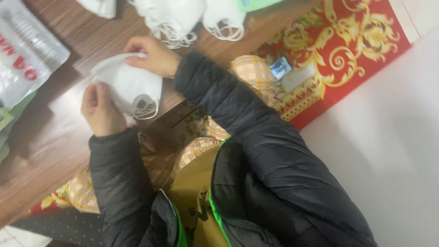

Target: Inspecting and stacking white face masks on a wooden table

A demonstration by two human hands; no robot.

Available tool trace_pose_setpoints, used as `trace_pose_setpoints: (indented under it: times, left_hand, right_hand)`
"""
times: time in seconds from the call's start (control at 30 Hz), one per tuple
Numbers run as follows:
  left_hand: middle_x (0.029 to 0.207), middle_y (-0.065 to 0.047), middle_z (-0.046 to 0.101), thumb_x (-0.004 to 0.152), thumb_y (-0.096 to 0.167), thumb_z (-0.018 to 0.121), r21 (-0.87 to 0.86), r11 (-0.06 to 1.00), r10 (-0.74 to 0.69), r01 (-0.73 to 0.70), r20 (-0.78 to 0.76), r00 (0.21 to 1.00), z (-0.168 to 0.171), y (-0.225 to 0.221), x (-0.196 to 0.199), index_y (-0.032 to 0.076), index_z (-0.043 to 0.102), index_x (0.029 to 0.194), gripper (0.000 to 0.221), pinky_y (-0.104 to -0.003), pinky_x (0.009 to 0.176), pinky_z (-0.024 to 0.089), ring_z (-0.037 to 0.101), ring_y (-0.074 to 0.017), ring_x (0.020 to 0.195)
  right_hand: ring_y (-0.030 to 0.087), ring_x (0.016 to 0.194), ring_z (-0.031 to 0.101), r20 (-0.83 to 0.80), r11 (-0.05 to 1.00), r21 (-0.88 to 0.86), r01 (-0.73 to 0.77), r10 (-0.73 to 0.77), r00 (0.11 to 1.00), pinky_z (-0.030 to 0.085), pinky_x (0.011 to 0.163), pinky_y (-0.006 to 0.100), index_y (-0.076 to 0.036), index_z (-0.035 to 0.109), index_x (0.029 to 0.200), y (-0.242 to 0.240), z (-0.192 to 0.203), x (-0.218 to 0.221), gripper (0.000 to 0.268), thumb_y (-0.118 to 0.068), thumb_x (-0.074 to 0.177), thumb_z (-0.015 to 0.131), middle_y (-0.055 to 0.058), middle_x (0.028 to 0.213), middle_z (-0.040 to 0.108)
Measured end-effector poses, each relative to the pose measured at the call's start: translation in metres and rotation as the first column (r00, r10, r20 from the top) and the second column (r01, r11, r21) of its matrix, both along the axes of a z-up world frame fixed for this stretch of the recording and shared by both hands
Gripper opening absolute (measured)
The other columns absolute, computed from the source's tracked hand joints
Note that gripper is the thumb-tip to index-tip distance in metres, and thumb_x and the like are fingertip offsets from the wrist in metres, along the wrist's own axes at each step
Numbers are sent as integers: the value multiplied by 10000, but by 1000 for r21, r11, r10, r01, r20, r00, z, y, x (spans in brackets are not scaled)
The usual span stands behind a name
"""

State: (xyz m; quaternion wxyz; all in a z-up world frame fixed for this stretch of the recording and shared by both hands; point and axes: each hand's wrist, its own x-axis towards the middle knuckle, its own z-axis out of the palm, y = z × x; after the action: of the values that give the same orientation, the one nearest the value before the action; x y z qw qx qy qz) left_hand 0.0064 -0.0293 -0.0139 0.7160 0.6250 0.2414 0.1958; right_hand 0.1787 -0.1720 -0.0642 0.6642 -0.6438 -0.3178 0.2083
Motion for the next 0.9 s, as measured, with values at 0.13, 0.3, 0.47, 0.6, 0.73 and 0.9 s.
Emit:
trace_pose_setpoints:
  times: [0.13, 0.3, 0.47, 0.6, 0.73, 0.9]
  left_hand:
    - [1170, -103, 665, 1016, 145, 551, -11, 999, -53, 52, -30, 998, 9, 1, 2, 55, 611, 1242, 250, -366, 992, 609, 665, -207, 1063]
    - [1139, -129, 705, 1017, 123, 605, -85, 995, 57, -49, 92, 994, -9, -1, 0, -16, 645, 1218, 248, -246, 925, 557, 668, -151, 993]
    - [1098, -101, 720, 1038, 164, 586, 10, 999, 43, -44, 80, 996, -1, -3, 1, -24, 665, 1210, 267, -201, 846, 521, 647, -107, 929]
    - [1091, -123, 737, 1023, 184, 588, -57, 997, 55, -52, 55, 997, 3, -4, 3, 13, 684, 1197, 262, -245, 862, 590, 692, -152, 941]
    - [1125, -134, 728, 1029, 174, 594, -81, 995, 58, -50, 101, 993, -2, -4, 4, -25, 674, 1219, 286, -228, 882, 558, 674, -138, 968]
    - [1119, -142, 738, 998, 154, 638, -53, 998, 39, -34, 88, 995, 4, -7, 4, -14, 677, 1214, 276, -238, 877, 562, 689, -149, 965]
  right_hand:
    - [187, 835, 742, -102, 972, -216, -88, 67, 992, 708, 689, 257, -70, 644, 1032, 2, 12, 2, 153, -136, 898, 680, 116, 1038, 691]
    - [144, 842, 683, -75, 995, -91, -46, 40, 996, 615, 734, 252, -42, 673, 1048, -5, 19, -10, 153, -78, 902, 694, 70, 978, 703]
    - [125, 793, 689, -73, 989, -140, -48, 38, 997, 615, 691, 234, -40, 682, 1022, -9, 34, -13, 125, -67, 901, 690, 67, 932, 718]
    - [118, 755, 686, -74, 974, -210, -85, 70, 995, 615, 666, 219, -42, 671, 1022, -13, 41, -13, 127, -53, 898, 693, 69, 929, 713]
    - [112, 763, 680, -59, 976, -205, -74, 64, 996, 596, 679, 219, -30, 676, 1028, -14, 40, -13, 130, -64, 904, 698, 74, 926, 721]
    - [119, 756, 698, -76, 972, -226, -70, 54, 996, 611, 660, 218, -35, 679, 1021, -13, 43, -15, 127, -65, 899, 695, 81, 925, 728]
